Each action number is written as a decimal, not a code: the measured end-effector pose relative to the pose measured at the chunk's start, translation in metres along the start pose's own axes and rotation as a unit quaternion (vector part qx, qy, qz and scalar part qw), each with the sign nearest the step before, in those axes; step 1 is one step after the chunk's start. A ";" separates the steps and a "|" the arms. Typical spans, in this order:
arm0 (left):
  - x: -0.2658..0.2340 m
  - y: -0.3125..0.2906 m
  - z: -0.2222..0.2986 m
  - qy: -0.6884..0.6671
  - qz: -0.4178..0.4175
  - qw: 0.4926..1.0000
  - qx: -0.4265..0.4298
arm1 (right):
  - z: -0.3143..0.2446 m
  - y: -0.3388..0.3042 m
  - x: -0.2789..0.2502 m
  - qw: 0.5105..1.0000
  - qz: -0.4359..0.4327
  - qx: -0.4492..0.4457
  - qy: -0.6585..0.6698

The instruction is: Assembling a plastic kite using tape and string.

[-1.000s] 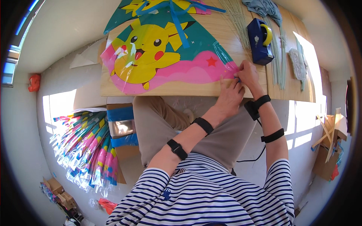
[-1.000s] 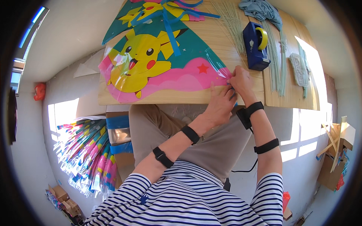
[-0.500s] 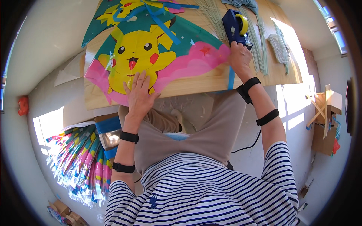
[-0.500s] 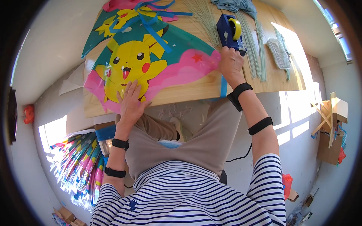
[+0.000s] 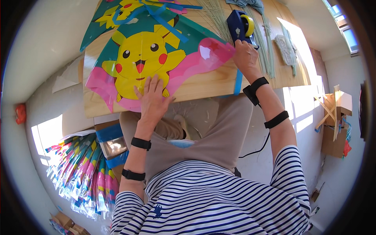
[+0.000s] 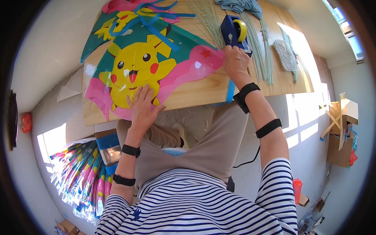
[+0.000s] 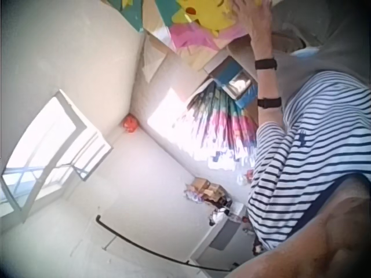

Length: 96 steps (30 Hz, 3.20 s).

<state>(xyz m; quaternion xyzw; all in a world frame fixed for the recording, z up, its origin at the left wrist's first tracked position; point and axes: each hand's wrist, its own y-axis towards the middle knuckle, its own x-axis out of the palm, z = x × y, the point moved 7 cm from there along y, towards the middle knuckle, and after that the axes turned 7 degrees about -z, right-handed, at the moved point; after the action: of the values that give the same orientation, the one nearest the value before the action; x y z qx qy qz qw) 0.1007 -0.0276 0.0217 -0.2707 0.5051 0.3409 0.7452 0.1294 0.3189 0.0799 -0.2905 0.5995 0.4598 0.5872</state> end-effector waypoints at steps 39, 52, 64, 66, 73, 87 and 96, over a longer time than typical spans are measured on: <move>0.041 0.065 0.116 -0.041 -0.019 0.989 0.138 | -0.211 0.069 0.015 0.869 -0.330 -0.318 0.187; 0.048 0.082 0.123 -0.065 -0.030 0.984 0.165 | -0.207 0.163 0.054 0.969 -0.122 -0.046 0.210; 0.035 0.074 0.109 -0.155 0.009 0.970 0.187 | -0.234 0.136 0.000 0.940 0.052 -0.247 0.230; 0.031 0.067 0.091 -0.201 0.044 0.961 0.186 | -0.238 0.095 -0.034 0.884 0.000 -0.266 0.385; 0.014 0.007 -0.044 -0.676 -0.041 0.735 -0.033 | -0.228 -0.025 -0.061 0.702 -0.219 -0.126 0.666; -0.025 -0.121 -0.089 -0.714 -0.059 0.692 -0.087 | -0.304 -0.182 -0.021 0.438 -0.488 0.077 0.751; -0.049 -0.201 -0.105 -0.401 -0.146 0.894 -0.139 | -0.327 -0.153 -0.032 0.296 -0.415 0.127 0.851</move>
<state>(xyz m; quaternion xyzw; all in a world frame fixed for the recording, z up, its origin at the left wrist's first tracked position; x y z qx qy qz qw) 0.1852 -0.2427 0.0438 -0.2826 0.0655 0.3743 0.8808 0.1268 -0.0417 0.0424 -0.6513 0.6153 -0.4307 -0.1083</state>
